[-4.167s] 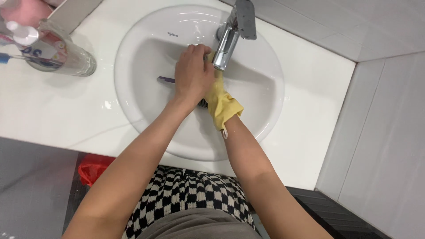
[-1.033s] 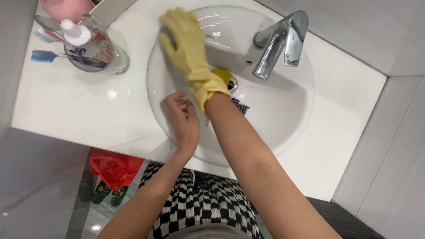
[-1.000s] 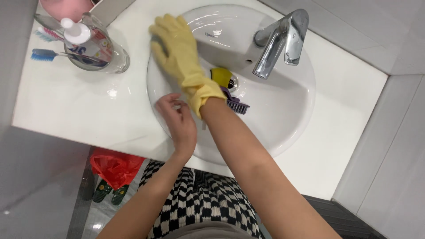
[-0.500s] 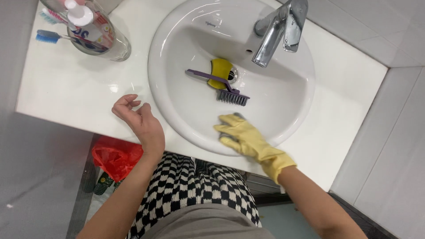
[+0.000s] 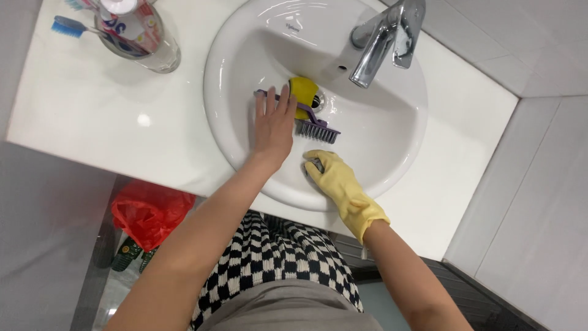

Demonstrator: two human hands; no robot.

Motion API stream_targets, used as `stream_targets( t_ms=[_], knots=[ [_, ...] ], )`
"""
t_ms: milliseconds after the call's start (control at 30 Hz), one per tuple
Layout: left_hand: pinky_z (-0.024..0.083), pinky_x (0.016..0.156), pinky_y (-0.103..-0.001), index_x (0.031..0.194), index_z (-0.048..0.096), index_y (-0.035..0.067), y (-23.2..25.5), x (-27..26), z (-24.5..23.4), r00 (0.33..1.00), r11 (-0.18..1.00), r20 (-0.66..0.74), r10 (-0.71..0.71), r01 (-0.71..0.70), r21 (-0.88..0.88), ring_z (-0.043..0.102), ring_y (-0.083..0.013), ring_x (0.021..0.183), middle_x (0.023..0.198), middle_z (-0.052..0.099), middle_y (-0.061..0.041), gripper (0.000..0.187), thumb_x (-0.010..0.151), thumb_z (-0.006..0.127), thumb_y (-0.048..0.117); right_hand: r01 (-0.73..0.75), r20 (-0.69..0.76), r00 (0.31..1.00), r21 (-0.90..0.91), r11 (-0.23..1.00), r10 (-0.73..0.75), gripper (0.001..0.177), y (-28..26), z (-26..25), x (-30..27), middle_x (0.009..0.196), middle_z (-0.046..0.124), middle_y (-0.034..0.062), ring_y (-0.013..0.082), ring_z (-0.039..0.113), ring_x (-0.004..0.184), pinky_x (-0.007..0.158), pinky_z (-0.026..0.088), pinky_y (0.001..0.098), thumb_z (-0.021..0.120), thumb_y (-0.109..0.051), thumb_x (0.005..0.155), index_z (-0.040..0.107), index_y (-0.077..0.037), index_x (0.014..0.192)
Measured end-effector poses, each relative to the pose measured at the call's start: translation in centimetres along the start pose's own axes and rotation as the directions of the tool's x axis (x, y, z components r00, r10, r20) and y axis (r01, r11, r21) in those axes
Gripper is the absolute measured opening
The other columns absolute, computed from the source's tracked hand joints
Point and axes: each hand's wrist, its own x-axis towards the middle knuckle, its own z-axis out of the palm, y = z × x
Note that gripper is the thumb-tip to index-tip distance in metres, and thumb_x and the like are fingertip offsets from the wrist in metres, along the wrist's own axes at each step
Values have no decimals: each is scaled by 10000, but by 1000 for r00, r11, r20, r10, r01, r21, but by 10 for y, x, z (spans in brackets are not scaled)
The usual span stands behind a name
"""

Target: Cleaning a bathroom sink and faucet using a cloth, sponge, and brush

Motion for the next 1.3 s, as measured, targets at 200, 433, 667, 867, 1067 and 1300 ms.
stream_targets(
  t_ms=[200,433,667,867,1067,1300],
  knots=[
    [230,951,-434,1074,584,130,-7,23,4,965,876,258,48,-164,453,478,-228,1019,993,615,-79,409,686,689,56,-147,-124,979,134,980,163,336,-6,-27,-25,1125,583,26,228,551,1063,907,448,358,527,-364,798,578,-294,1123],
    [452,561,-413,1034,474,43,-12,-12,-30,853,896,468,-232,375,-237,592,-326,669,780,596,-183,259,930,309,213,287,-576,806,582,761,137,716,-61,-121,-45,783,496,76,177,452,683,595,413,308,515,-424,801,241,-36,1336],
    [397,567,-410,1059,463,93,-4,-9,-25,825,853,475,-306,459,-248,538,-311,675,792,586,-105,271,931,274,239,482,-775,599,147,864,-202,254,-79,-186,5,893,604,37,154,557,793,719,444,274,474,-293,868,550,-100,1015],
    [383,540,-403,967,469,101,0,8,-12,841,876,447,-306,433,-214,531,-299,663,770,587,-84,231,932,277,224,502,-811,585,364,784,1,367,-78,-160,-32,1219,496,99,220,448,1175,1009,358,332,444,-315,881,475,-102,1178],
    [494,571,-376,999,563,23,11,8,-12,960,940,240,-147,211,-268,648,-275,650,713,631,-144,249,916,382,172,191,-491,864,527,828,113,349,-11,-79,-16,1049,599,33,155,552,1027,900,436,286,560,-374,811,571,-185,1104],
    [493,752,-422,1148,440,-20,25,-25,-73,971,916,163,-178,223,-332,622,-308,874,915,586,-191,266,955,305,103,44,-179,975,732,680,129,512,-47,-77,-9,1242,523,104,213,462,1184,1013,360,333,494,-452,856,467,-156,1273]
  ],
)
